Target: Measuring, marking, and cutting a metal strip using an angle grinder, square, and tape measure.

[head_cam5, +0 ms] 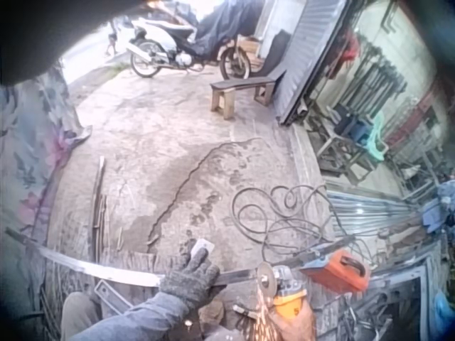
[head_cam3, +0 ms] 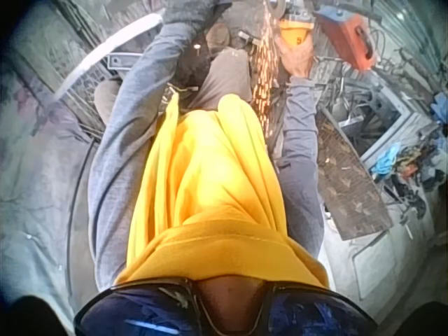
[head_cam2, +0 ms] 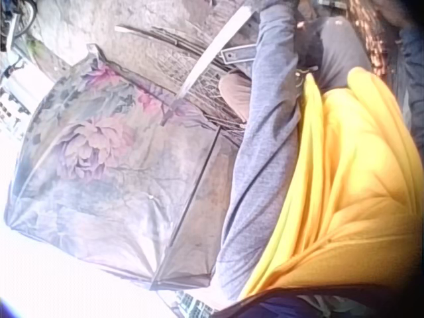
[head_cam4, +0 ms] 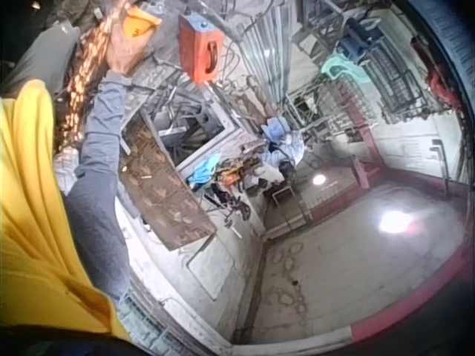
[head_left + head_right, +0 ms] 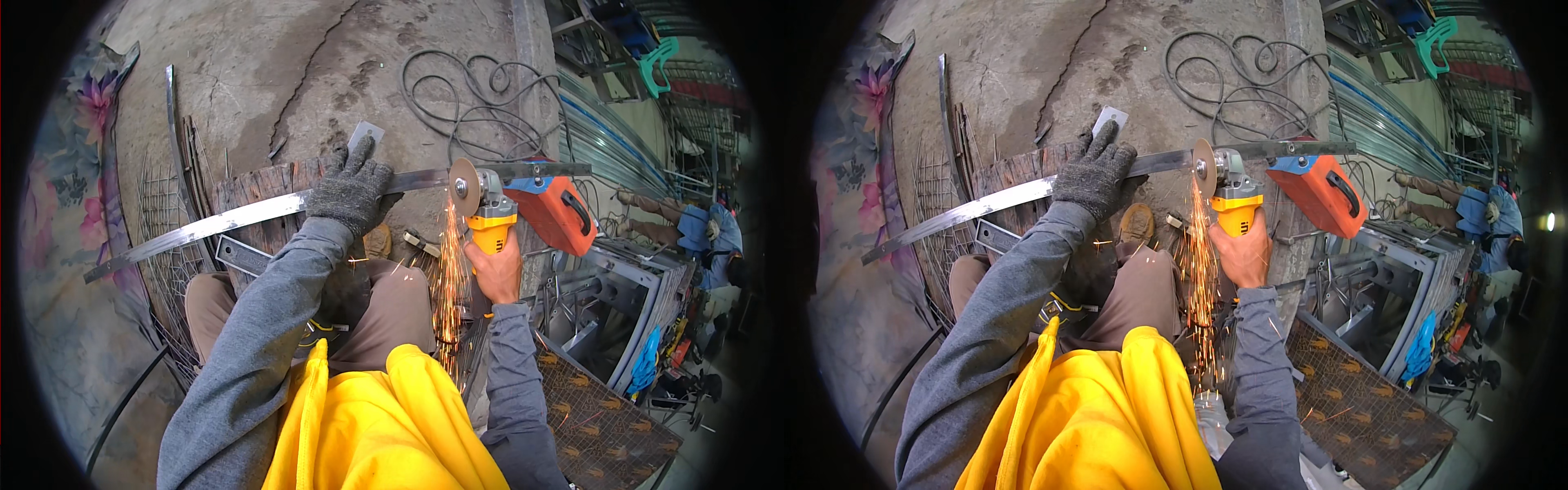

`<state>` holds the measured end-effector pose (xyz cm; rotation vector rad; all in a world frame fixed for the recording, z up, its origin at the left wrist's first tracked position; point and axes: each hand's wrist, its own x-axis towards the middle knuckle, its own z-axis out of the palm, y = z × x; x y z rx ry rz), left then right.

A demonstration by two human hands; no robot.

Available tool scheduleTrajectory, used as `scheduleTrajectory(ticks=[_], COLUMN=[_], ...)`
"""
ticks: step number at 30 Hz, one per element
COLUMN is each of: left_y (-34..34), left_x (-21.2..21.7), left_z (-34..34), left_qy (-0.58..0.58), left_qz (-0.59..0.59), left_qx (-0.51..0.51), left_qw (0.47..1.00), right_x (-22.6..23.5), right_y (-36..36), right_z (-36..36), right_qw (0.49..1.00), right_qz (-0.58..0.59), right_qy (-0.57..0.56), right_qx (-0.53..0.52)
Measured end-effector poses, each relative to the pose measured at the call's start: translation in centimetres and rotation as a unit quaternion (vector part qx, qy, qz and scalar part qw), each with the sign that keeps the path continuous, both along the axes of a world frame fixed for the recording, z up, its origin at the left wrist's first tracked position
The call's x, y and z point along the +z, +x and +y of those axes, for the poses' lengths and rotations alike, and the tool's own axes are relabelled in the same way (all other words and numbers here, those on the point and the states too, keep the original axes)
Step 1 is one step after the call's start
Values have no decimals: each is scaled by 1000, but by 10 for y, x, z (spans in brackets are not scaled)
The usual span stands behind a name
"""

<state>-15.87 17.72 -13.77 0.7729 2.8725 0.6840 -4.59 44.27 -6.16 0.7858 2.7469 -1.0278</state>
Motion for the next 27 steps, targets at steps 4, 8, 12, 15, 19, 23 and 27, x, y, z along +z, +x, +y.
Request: scheduleTrajectory(ticks=[4, 8, 12, 15, 19, 23, 27], left_y=[1, 0, 2, 2, 2, 1, 2], left_x=[-3, -2, -2, 0, -2, 1, -7], left_z=[1, 0, 3, -2, 0, 1, -2], left_qy=[-14, -20, -16, -18, -6, -20, -31], left_qz=[11, 4, 12, 6, 5, 0, 45], left_qx=[1, 4, 1, 5, 9, 9, -4], left_qw=[1000, 1000, 1000, 1000, 1000, 1000, 998], right_x=[-2, -5, -6, -4, -5, -1, 0], right_y=[-1, -1, 1, -1, 0, 0, -2], right_z=[0, 1, 4, 0, 3, 2, 0], right_qw=[1000, 1000, 1000, 1000, 1000, 1000, 999], right_qz=[2, -3, -3, -8, -11, -21, -31], right_qy=[-4, -1, -16, -28, -17, -9, -7], right_qx=[-2, -1, 0, -5, -2, -1, -3])
